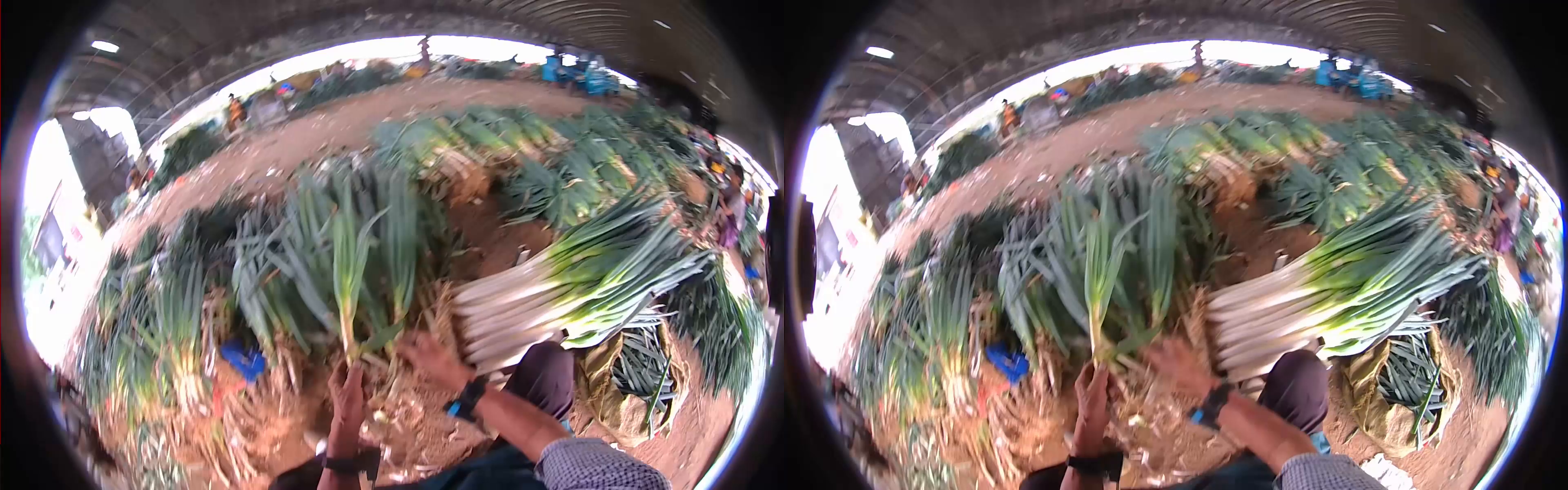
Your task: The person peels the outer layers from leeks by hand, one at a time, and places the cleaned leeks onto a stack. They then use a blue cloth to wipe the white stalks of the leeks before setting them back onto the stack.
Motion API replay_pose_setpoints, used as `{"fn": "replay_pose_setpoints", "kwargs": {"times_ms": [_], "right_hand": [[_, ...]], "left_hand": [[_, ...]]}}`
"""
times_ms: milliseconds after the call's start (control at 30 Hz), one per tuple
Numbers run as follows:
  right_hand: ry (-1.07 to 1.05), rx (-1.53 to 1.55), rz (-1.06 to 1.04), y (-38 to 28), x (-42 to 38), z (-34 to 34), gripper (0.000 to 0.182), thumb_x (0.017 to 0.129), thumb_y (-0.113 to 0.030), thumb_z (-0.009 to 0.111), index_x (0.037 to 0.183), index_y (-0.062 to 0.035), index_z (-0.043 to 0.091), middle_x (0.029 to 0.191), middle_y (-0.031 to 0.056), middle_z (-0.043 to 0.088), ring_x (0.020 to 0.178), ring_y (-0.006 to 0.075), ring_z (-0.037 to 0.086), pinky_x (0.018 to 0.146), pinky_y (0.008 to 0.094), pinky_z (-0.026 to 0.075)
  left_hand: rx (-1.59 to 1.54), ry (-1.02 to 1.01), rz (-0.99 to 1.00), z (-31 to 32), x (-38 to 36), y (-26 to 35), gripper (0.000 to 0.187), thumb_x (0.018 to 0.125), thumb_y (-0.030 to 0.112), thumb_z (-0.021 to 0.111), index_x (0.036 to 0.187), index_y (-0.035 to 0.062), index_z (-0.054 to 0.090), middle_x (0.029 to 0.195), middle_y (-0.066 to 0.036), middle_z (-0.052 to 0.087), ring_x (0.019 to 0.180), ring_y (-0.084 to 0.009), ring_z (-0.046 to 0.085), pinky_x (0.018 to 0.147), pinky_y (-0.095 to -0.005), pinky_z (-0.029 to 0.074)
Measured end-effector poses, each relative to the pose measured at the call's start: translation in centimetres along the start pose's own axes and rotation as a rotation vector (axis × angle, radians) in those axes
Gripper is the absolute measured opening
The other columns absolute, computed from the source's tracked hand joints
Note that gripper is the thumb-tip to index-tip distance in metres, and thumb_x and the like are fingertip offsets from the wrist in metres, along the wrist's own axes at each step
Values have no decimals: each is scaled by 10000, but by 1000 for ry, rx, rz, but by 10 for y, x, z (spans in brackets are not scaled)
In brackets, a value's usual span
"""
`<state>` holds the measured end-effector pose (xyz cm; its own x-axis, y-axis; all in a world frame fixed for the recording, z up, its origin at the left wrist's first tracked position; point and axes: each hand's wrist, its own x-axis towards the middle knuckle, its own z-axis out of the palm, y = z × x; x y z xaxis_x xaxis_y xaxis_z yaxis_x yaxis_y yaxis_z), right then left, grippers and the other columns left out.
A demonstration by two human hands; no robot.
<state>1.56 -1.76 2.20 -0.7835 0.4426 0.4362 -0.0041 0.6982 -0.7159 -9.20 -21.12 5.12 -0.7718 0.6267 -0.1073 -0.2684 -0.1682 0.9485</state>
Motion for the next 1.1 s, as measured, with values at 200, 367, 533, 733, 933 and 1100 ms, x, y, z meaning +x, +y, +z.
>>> {"fn": "replay_pose_setpoints", "kwargs": {"times_ms": [200,367,533,733,933,1100], "right_hand": [[-168,832,531,-64,87,-23,361,935,-377,711,983,-20,696,694,30,617,583,114,573,516,283,498],[-295,880,534,-56,99,30,382,907,-372,751,1002,-8,687,739,46,669,523,86,560,434,257,419],[-155,880,385,-68,72,42,416,860,-339,810,994,34,684,785,68,664,518,101,537,414,263,407],[-177,1208,658,-56,54,69,229,918,-233,749,953,-24,663,712,-1,577,495,74,466,415,248,360],[-223,1341,939,-62,19,68,170,944,-193,699,861,-67,621,629,-20,536,486,97,447,451,276,345],[-473,801,707,-47,-24,63,321,927,-334,705,760,-74,618,584,-32,500,503,86,450,462,277,336]], "left_hand": [[24,-52,92,-6,-46,19,265,1041,311,540,1005,56,598,673,19,525,512,-54,426,465,-221,327],[11,-102,33,-1,-47,2,299,1054,348,506,1027,62,592,684,5,535,499,-66,430,449,-228,343],[-83,-62,10,-8,-41,-21,314,1054,381,496,1058,79,580,697,-13,546,437,-97,412,391,-271,327],[-333,-17,-41,-11,-40,-27,335,1059,410,459,1058,95,572,633,-20,498,415,-112,392,395,-272,320],[-332,-80,-7,-16,-44,-33,422,1062,471,386,1029,82,546,554,-21,448,398,-137,386,397,-285,328],[-334,-30,2,-30,-37,-39,350,1054,378,439,1124,75,597,686,-39,558,435,-123,454,372,-262,351]]}}
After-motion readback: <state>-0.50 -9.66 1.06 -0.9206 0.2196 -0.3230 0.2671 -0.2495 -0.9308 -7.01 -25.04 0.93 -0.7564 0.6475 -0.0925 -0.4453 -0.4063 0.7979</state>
